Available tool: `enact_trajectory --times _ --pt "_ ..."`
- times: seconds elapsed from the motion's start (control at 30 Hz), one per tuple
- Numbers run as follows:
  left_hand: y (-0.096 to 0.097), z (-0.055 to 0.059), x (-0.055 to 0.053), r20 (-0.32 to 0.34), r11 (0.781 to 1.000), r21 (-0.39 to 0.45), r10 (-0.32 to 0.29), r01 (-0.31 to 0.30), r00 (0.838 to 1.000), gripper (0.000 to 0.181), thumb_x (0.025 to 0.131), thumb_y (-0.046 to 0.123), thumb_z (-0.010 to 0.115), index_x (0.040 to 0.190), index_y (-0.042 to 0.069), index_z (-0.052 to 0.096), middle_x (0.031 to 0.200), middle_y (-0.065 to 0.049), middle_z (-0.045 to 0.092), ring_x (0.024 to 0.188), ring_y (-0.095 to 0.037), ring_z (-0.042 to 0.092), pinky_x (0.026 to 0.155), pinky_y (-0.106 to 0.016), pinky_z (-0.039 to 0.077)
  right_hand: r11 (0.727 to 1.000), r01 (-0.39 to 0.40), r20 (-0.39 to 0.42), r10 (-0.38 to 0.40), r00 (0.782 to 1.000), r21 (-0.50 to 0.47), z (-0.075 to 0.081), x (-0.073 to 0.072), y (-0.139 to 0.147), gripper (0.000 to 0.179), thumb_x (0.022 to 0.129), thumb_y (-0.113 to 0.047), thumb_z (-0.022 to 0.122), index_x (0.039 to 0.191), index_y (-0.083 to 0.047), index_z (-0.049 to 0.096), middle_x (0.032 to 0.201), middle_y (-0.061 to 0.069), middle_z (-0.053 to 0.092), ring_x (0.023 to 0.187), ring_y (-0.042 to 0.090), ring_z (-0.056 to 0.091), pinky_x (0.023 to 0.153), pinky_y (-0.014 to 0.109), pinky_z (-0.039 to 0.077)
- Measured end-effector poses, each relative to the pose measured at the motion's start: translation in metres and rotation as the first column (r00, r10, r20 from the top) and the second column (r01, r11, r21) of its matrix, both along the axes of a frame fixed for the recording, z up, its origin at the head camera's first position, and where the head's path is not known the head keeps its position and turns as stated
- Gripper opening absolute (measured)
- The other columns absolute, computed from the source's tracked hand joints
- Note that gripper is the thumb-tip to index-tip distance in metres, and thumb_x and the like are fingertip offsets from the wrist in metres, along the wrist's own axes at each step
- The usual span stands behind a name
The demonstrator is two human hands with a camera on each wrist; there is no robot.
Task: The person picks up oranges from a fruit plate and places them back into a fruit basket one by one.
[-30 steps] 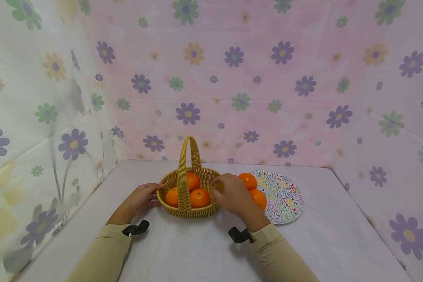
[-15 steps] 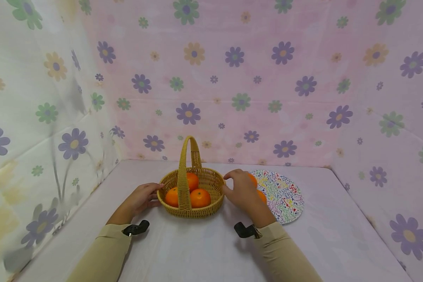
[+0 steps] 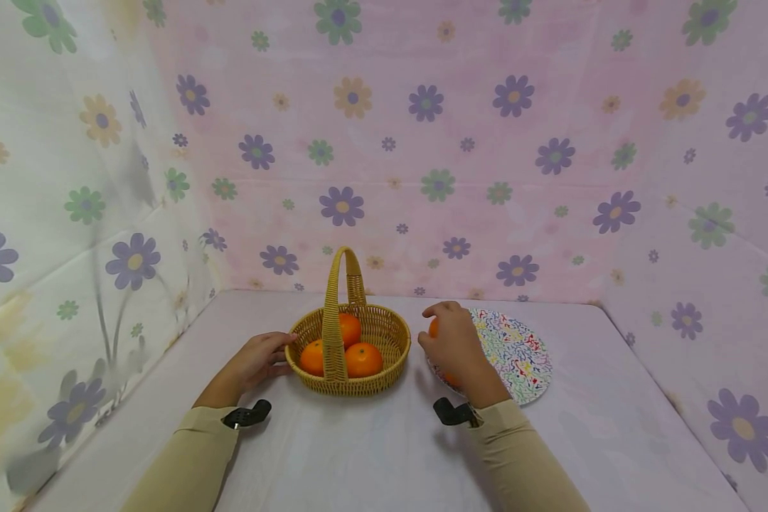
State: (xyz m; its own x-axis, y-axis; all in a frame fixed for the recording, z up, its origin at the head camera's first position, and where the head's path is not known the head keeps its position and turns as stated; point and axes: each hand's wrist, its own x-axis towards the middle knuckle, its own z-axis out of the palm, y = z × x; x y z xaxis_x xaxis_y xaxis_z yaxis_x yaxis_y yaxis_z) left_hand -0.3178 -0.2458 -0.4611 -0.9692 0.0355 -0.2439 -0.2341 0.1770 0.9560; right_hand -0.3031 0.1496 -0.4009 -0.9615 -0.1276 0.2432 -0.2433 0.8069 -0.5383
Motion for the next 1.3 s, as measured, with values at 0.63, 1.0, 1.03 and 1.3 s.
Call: enact_trajectory --times 0.63,1.0,1.03,1.3 --pt "0.000 0.000 0.000 0.000 1.000 0.009 0.003 -0.003 1.000 0.057 0.100 0.040 0.063 0.138 -0.003 0.057 0.123 -0.016 0.069 0.098 -0.020 0.070 0.090 -0.039 0.063 0.996 0.040 0.051 -0.036 0.998 -0.083 -0.006 -0.011 0.022 0.053 0.090 -0.026 0.074 0.138 -0.011 0.057 0.154 0.018 0.044 0.133 0.040 0.049 0.112 0.062 0.045" --pt "0.000 0.000 0.000 -0.005 1.000 0.026 -0.001 0.001 1.000 0.055 0.101 0.039 0.063 0.136 -0.003 0.058 0.118 -0.014 0.069 0.095 -0.019 0.070 0.088 -0.038 0.064 0.991 0.067 0.125 -0.052 0.991 -0.114 -0.005 -0.012 0.029 0.056 0.093 -0.028 0.072 0.142 -0.011 0.054 0.159 0.019 0.040 0.143 0.043 0.040 0.115 0.067 0.039" --pt "0.000 0.000 0.000 -0.005 1.000 0.028 0.000 0.000 1.000 0.055 0.100 0.038 0.063 0.136 -0.003 0.058 0.118 -0.014 0.069 0.095 -0.019 0.070 0.088 -0.038 0.064 0.991 0.068 0.127 -0.053 0.990 -0.114 -0.005 -0.013 0.030 0.057 0.093 -0.028 0.073 0.143 -0.011 0.053 0.159 0.020 0.040 0.143 0.043 0.040 0.116 0.066 0.039" --pt "0.001 0.000 0.000 -0.005 1.000 0.030 -0.006 0.006 1.000 0.055 0.101 0.037 0.063 0.136 -0.004 0.057 0.116 -0.014 0.069 0.094 -0.020 0.070 0.087 -0.038 0.064 0.987 0.077 0.180 -0.051 0.982 -0.138 -0.010 -0.015 0.036 0.065 0.093 -0.031 0.073 0.148 -0.007 0.049 0.155 0.023 0.044 0.137 0.044 0.046 0.112 0.066 0.043"
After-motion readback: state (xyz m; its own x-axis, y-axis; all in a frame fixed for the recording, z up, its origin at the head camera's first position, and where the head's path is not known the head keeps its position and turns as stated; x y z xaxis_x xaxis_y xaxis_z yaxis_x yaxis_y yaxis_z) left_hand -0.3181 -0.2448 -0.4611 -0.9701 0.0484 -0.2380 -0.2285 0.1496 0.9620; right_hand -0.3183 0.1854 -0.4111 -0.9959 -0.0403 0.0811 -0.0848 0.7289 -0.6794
